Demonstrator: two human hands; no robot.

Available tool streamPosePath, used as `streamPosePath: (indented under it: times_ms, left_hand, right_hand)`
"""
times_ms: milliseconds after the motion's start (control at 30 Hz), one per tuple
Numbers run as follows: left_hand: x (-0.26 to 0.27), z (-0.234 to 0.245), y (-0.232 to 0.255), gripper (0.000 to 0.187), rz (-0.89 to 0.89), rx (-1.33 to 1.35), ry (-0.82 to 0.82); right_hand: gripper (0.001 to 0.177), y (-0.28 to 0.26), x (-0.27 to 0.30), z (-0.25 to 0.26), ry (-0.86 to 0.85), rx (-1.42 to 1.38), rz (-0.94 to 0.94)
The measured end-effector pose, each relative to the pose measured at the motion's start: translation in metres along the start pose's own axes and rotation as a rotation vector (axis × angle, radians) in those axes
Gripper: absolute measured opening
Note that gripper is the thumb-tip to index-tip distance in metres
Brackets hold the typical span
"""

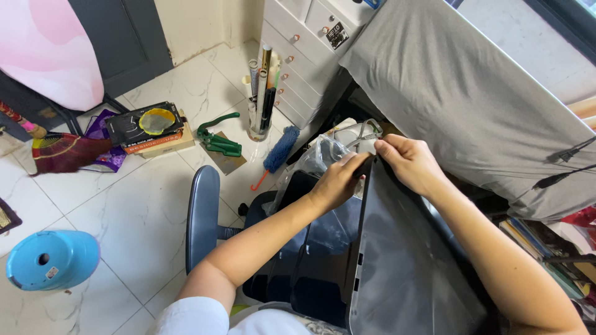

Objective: The person assembles a black plastic shelving unit by stacking trays and securing them with clips. They handle multiple trays, aligning edges and snapping them together, then attach vertical support pieces and fasten them with plastic clips.

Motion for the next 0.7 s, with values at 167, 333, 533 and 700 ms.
streamPosePath:
  times_ms: [167,333,533,700]
  left_hand:
    - [0.005,0.006,-0.002,0.044,-0.029,0.029,0.029]
    - [0.008,0.007,-0.003,0.046,-0.032,0.029,0.055]
    - [0.001,0.007,-0.006,0.042,0.037,0.091,0.069]
    - [0.000,0.006,-0.003,0.049,-0.024,0.053,0.014]
  right_hand:
    - [0.036,-0.017,0.004,-0.004,0.011,0.033,0.047]
    - [0.034,-0.023,0.004,-0.006,-0.002,0.082,0.081]
    - [0.033,-0.020,0.001,-0.010,-0.003,0.071,0.120]
    - [0.033,-0.022,0.006,-0.006,0.010,0.075,0.103]
Point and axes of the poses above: each hand's wrist, its own x-axis away from the middle knuckle, its own z-axis out of the back of the hand, y = z × x, the point moved 8 cm from there along -x, towards the middle knuckle, and after that the axes turned 7 degrees about y, right-handed, at the moved point
